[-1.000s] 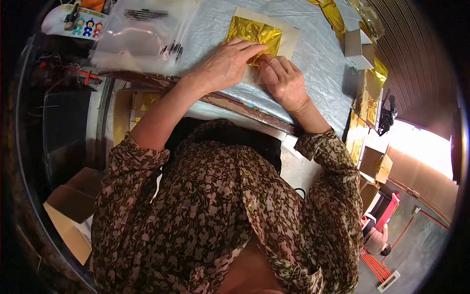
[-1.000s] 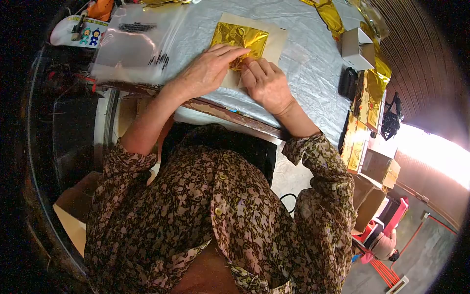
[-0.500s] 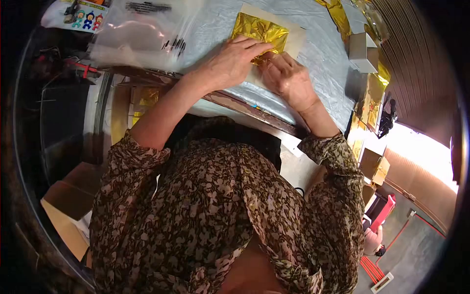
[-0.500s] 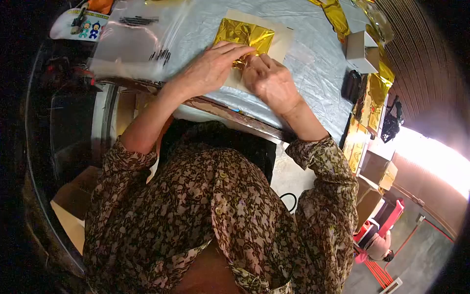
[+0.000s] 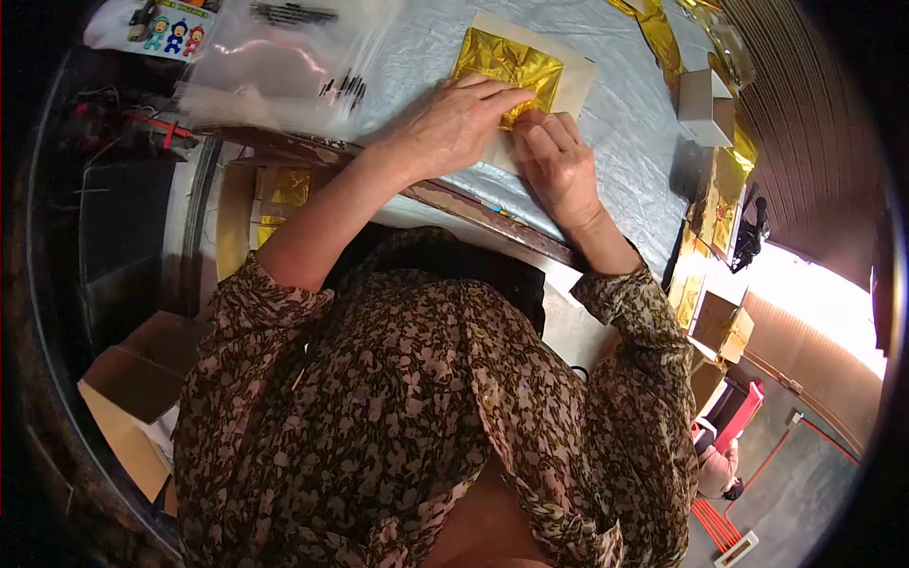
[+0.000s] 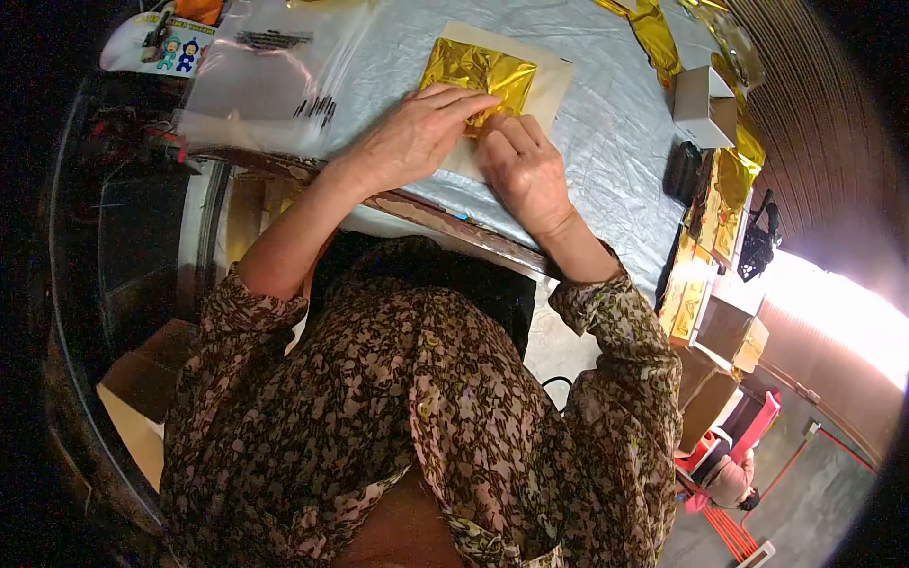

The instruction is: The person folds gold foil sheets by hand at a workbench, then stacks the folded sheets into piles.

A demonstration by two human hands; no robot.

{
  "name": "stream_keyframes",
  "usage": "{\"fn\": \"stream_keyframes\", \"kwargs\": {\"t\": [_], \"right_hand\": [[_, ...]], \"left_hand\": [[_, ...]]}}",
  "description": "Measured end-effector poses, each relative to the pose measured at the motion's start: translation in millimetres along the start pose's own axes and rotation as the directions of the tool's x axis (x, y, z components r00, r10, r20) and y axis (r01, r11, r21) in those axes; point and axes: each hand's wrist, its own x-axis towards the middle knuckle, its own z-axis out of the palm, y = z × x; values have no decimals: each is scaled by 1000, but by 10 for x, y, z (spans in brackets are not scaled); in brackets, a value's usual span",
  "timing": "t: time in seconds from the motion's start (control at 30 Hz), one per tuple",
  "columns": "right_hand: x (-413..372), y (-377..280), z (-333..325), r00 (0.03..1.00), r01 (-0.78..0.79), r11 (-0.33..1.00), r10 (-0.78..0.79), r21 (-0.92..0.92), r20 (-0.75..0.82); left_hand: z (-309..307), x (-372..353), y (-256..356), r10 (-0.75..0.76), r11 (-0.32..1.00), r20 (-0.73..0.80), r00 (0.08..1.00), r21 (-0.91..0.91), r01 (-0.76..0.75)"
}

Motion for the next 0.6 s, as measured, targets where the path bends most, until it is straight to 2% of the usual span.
{"fn": "stream_keyframes", "kwargs": {"t": [0.23, 0.3, 0.4, 0.53, 0.6], "right_hand": [[-62, -18, -45, 1000, -20, 997, 21, 79, -12], [-112, -29, -55, 993, -111, 982, 116, 153, -22], [-134, -41, -45, 985, -155, 979, 163, 129, -53], [-123, -68, -144, 993, -115, 992, 113, 56, 31], [-144, -41, -156, 993, -119, 983, 118, 140, 11]], "left_hand": [[27, -3, 18, -11, 1000, -1, 1000, 18, 11], [37, -7, 8, -1, 1000, -7, 1000, 28, 1], [38, -9, 4, 11, 1000, -17, 1000, 29, -10], [38, -6, -7, 22, 999, -31, 999, 29, -21], [39, -5, -5, 29, 999, -34, 999, 38, -28]]}}
